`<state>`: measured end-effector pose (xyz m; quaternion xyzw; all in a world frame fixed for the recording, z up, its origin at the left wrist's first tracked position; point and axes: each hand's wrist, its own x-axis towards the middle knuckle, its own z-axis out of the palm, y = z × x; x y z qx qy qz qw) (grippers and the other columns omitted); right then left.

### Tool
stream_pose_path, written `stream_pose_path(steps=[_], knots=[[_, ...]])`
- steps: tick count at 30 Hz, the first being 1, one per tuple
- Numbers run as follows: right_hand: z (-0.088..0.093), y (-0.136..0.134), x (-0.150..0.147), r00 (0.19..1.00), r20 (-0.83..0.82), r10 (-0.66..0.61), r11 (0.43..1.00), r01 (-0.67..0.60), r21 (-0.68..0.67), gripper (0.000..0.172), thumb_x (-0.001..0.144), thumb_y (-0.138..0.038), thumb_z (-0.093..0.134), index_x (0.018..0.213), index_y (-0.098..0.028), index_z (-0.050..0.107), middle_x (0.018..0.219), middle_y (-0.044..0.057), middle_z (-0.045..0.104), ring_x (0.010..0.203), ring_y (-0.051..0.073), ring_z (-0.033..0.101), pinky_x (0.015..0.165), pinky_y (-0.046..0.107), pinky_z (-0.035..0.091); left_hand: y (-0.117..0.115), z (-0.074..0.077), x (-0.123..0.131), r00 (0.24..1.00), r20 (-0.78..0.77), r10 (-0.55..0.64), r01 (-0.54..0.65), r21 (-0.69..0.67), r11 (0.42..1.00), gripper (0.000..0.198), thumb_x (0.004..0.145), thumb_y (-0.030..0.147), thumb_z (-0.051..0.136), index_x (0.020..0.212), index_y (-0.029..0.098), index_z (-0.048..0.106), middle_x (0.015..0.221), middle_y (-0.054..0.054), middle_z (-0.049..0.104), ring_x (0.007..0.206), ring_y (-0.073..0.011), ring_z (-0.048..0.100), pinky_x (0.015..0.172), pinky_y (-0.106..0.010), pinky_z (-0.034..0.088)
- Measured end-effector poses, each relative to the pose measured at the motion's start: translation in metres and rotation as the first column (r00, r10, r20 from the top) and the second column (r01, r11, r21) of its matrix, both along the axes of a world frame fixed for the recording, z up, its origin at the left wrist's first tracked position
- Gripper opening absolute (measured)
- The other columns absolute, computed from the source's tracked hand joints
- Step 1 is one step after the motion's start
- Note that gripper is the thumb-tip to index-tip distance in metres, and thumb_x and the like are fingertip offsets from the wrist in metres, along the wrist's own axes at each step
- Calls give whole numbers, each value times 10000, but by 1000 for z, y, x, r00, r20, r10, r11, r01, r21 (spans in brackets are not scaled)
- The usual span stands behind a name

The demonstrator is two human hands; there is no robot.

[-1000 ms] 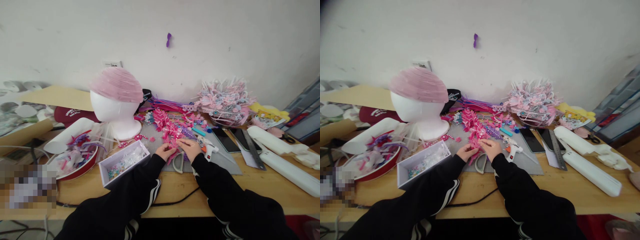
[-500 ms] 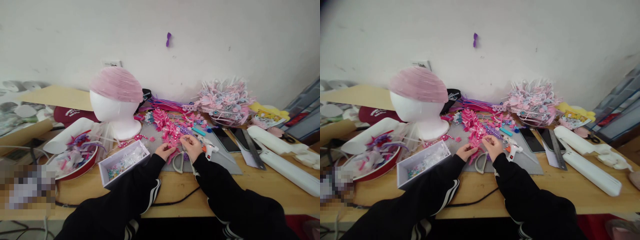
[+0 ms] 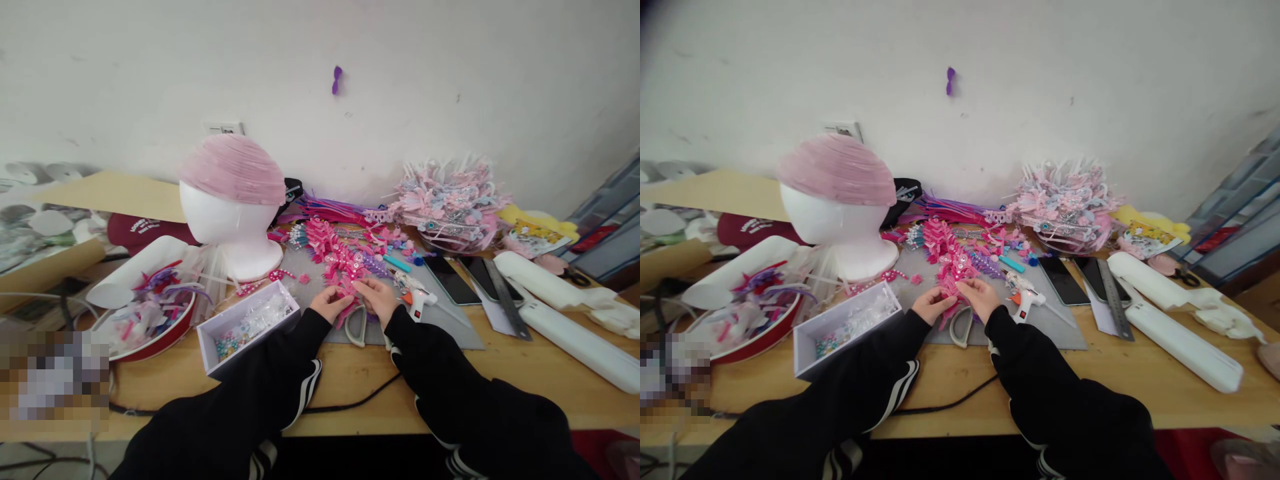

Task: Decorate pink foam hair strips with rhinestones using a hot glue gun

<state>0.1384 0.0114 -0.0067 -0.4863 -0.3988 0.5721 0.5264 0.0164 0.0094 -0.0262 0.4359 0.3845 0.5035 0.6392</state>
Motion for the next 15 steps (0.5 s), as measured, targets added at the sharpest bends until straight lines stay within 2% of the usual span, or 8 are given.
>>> stream_pose_path(steps=[10,15], knots=[[5,-5,-1,1000,5,19,999,-19,-44,347,455,-402,716,595,-171,498,286,-131,264,282,15,185,315,202,75,-6,5,3,996,-44,81,-78,62,995,332,446,331,729,569,133,493,478,60,482,453,-36,420,481,-168,347],[6,-6,-3,999,-24,46,998,-47,-41,356,446,-414,715,585,-176,490,274,-132,264,273,10,160,313,204,51,-5,5,1,992,-101,75,-64,108,992,315,454,333,726,565,135,506,474,54,473,455,-42,401,471,-172,341]])
